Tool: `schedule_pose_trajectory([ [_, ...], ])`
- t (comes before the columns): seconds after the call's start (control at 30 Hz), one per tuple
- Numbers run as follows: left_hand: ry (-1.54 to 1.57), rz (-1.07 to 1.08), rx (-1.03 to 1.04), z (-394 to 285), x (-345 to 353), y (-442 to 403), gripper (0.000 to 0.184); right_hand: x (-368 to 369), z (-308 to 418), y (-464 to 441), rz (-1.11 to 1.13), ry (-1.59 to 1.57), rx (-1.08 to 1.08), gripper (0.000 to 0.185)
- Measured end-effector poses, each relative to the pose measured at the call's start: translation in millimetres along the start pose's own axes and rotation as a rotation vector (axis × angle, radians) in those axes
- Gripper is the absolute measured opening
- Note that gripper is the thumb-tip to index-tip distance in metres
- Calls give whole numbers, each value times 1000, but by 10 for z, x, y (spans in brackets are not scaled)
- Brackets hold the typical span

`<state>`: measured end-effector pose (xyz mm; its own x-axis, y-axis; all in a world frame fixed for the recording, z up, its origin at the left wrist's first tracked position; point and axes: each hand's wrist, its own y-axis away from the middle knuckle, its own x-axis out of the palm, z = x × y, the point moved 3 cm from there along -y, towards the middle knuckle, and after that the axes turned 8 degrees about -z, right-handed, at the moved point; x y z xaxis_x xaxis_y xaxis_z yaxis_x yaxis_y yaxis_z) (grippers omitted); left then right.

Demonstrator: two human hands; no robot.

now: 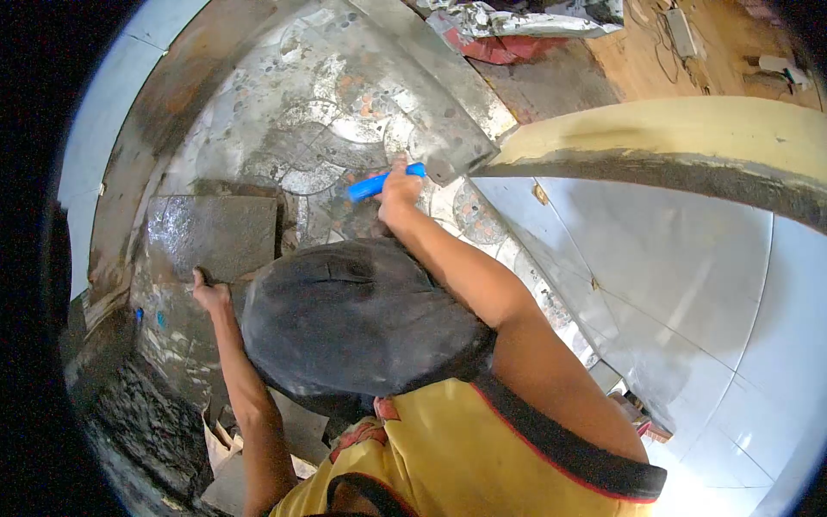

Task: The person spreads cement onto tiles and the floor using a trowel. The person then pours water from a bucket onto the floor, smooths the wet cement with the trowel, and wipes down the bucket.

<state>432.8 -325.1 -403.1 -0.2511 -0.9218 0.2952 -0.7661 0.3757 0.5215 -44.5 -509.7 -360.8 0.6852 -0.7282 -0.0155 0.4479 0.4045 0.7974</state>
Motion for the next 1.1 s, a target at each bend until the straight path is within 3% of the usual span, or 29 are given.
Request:
schedule_pose_trajectory([
  [0.13, -14, -143, 94, -53, 96, 77, 22, 498, -151, -375, -147, 176, -98, 37],
  [0.23, 26, -39, 38, -39, -12, -36, 46, 1206, -377, -497, -110, 295, -187, 39],
  [0.3, 49, -73, 42, -91, 120, 131, 36, 1511, -439, -376, -112, 422, -223, 40],
  [0.33, 70, -85, 45, -95, 215, 195, 32, 1499, -413, -371, -27, 475, -307, 39],
  [0.4, 69, -52, 59, -125, 329, 338, 42, 1202, -348, -303, 145, 583, -482, 39],
  [0.47, 68, -46, 64, -132, 380, 348, 52, 802, -93, 136, 337, 142, -269, 29],
  [0.53, 58, -77, 56, -125, 338, 348, 60, 519, 253, -177, 150, 277, -357, 27],
  [0.57, 65, -86, 58, -127, 313, 349, 58, 418, 449, -387, 120, 199, -339, 26],
  [0.7, 78, -96, 73, -137, 400, 290, 59, 654, 786, -887, 21, 206, -247, 28],
  [0.77, 79, -95, 82, -130, 469, 318, 62, 961, 671, -703, -35, 494, -579, 33],
  [0.83, 94, -81, 97, -126, 581, 340, 63, 1209, 551, -674, -55, 657, -733, 38],
  [0.97, 35, -84, 54, -138, 725, 420, 63, 884, 468, -1163, 10, 675, -661, 41],
  [1.1, 92, -95, 32, -92, 708, 395, 61, 767, 526, -1044, 71, 682, -573, 39],
])
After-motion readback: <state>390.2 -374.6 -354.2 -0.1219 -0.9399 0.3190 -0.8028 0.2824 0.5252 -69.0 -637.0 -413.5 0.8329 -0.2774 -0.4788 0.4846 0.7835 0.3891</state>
